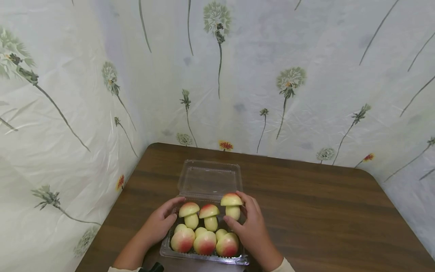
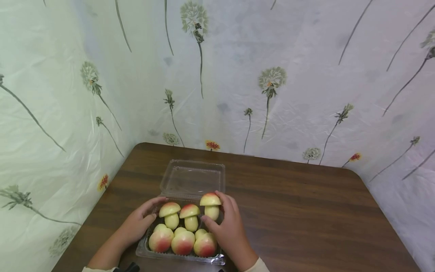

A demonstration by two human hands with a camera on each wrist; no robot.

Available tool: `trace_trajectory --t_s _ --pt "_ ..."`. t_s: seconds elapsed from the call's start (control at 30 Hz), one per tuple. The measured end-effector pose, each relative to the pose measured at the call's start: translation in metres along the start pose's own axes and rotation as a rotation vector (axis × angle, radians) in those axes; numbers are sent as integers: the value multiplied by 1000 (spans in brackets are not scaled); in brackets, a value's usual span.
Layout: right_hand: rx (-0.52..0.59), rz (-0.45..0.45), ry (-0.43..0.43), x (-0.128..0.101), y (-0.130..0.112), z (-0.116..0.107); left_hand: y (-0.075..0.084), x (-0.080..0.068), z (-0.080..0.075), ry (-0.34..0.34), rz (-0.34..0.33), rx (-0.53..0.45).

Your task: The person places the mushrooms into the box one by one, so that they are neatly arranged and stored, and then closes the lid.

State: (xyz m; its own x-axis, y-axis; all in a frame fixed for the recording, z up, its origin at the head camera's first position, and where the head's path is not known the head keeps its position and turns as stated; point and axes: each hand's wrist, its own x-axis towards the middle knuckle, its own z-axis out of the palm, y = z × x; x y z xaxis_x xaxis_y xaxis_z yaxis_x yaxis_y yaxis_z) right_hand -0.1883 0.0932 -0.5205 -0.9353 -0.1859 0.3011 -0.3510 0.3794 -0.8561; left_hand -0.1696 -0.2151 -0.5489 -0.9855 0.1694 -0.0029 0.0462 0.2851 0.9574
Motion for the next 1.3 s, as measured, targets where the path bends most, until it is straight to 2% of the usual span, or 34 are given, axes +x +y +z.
trace_trajectory --t_s 0.17,0.4,0.63,1.07,1.3 --pt "-53 3 -10 1 4 0 1 0 1 -4 23 0" --pt "-125 -16 -12 2 7 0 1 0 0 9 -8 -4" --pt "-203 -25 -12 4 7 1 0 -1 1 20 -6 6" --pt "-235 30 -25 1 6 0 -1 -1 2 13 -26 -11" --pt "-244 15 -38 1 8 0 0 -1 3 22 -32 1"
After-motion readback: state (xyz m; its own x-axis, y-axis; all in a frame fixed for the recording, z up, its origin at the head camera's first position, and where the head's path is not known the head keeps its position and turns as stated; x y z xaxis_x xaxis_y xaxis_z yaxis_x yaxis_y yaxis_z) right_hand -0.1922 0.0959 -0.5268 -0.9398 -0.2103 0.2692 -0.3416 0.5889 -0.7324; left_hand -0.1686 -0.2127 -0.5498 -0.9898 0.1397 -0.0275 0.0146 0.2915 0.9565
